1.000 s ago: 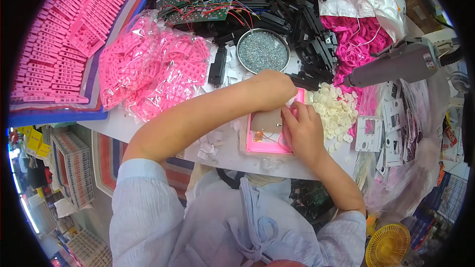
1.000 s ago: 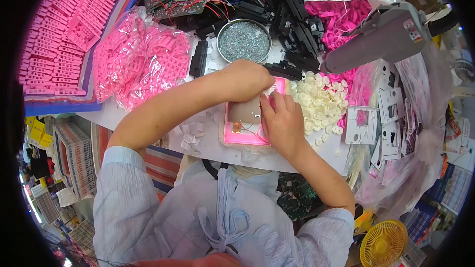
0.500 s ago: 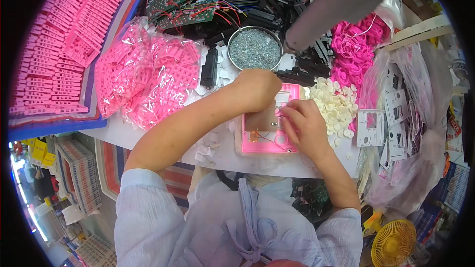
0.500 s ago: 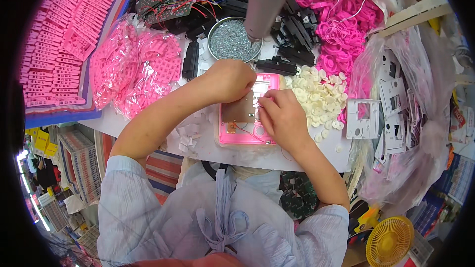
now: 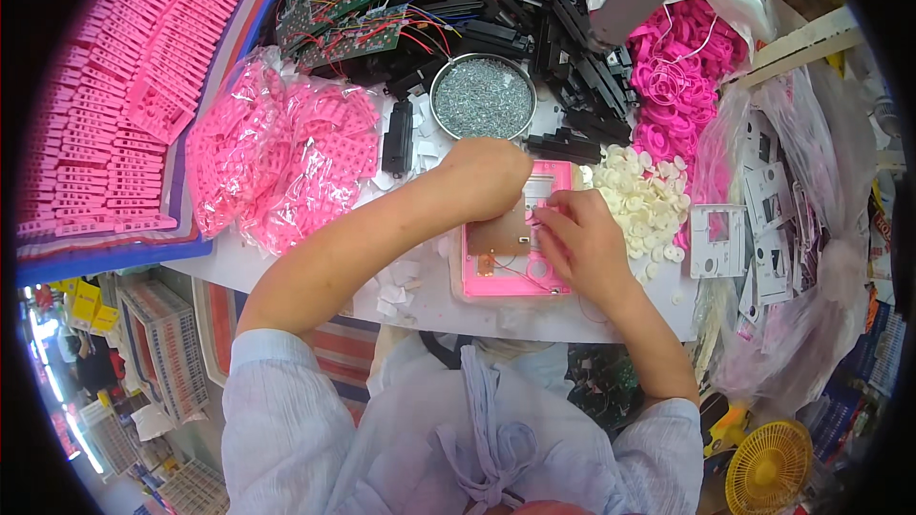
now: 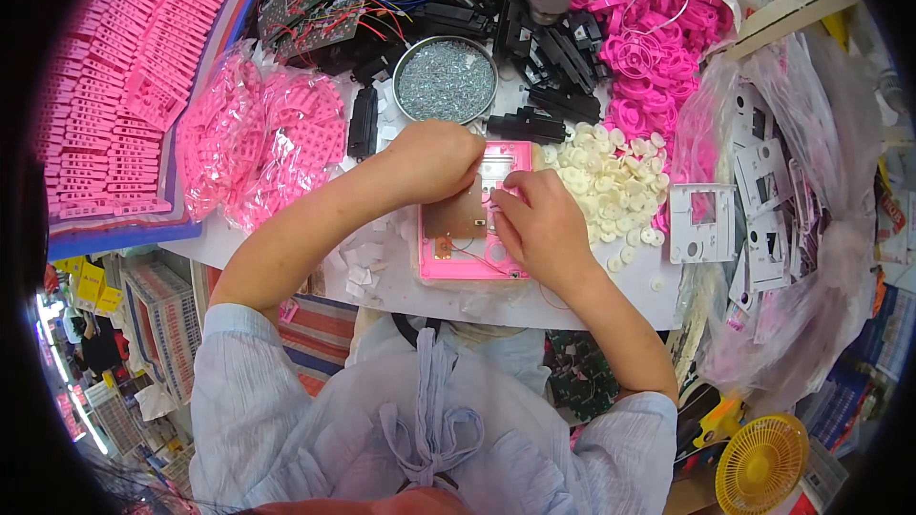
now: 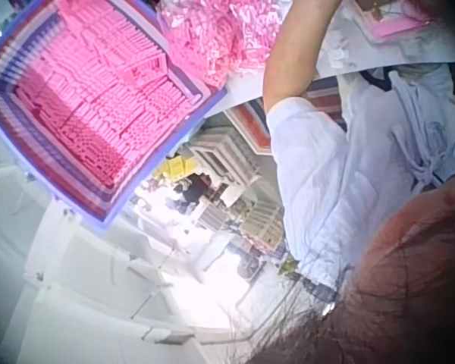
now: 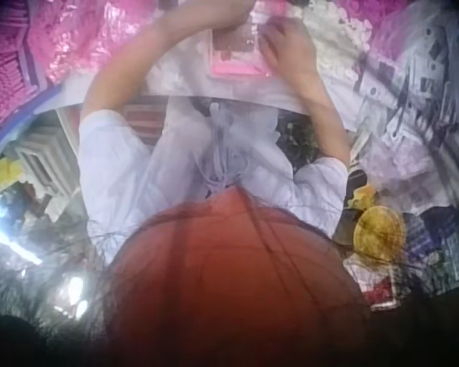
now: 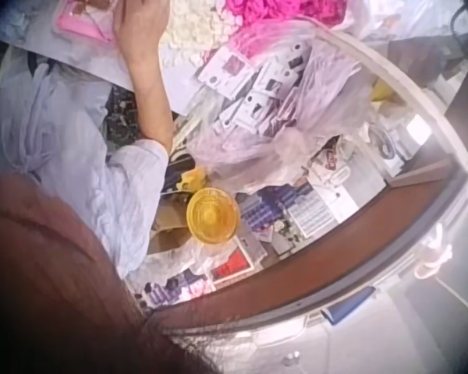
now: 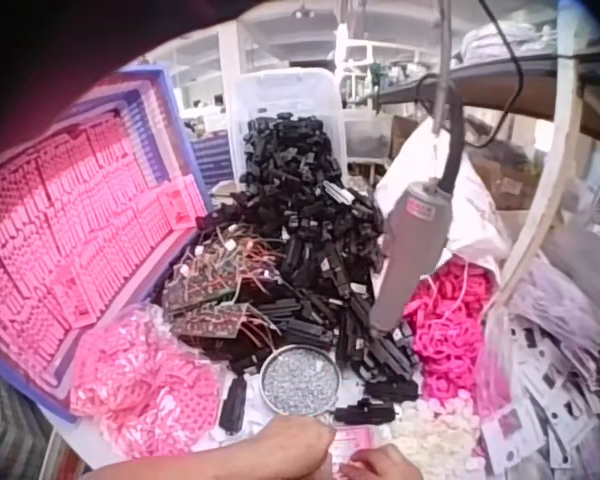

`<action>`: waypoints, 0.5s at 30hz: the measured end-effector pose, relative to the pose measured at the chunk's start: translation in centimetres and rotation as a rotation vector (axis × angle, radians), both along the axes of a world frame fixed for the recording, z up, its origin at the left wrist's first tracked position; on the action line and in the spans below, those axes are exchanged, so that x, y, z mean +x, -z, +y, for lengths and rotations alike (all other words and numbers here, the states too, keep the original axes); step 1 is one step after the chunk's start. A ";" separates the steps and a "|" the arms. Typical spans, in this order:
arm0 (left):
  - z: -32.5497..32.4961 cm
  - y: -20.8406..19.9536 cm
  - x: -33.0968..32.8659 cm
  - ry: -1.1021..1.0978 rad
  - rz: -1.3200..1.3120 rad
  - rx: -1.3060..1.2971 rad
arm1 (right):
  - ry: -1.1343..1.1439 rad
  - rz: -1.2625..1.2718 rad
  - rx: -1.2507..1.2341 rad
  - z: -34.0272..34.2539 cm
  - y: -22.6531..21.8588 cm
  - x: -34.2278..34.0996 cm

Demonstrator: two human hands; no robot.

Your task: Assembling small electronic toys with plastic casings and circuit boards using a glue gun.

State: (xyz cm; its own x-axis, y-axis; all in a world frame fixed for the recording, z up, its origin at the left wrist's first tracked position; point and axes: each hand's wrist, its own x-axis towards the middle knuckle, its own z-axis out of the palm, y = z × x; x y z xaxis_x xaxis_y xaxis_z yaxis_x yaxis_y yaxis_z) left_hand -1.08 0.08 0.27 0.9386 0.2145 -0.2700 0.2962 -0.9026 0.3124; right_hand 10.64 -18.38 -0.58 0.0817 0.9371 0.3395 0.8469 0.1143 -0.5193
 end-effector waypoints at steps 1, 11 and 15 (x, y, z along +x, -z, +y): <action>0.0 -0.1 0.1 0.009 0.024 0.009 | -0.001 -0.008 -0.004 0.0 0.0 0.0; -1.2 0.6 -3.1 -0.216 -0.439 -0.244 | -0.006 0.003 -0.009 -0.1 -0.1 0.1; -1.0 -0.6 -3.5 -0.308 -0.374 -0.501 | 0.004 -0.005 0.003 0.3 0.1 0.3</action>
State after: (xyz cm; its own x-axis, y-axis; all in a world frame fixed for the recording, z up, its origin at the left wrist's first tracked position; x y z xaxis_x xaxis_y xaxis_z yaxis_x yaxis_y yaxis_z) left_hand -4.53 -0.91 0.84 0.9044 0.4198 -0.0761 0.3066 -0.5156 0.8001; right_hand 10.93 -18.10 -0.65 0.0840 0.9357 0.3426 0.8498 0.1123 -0.5150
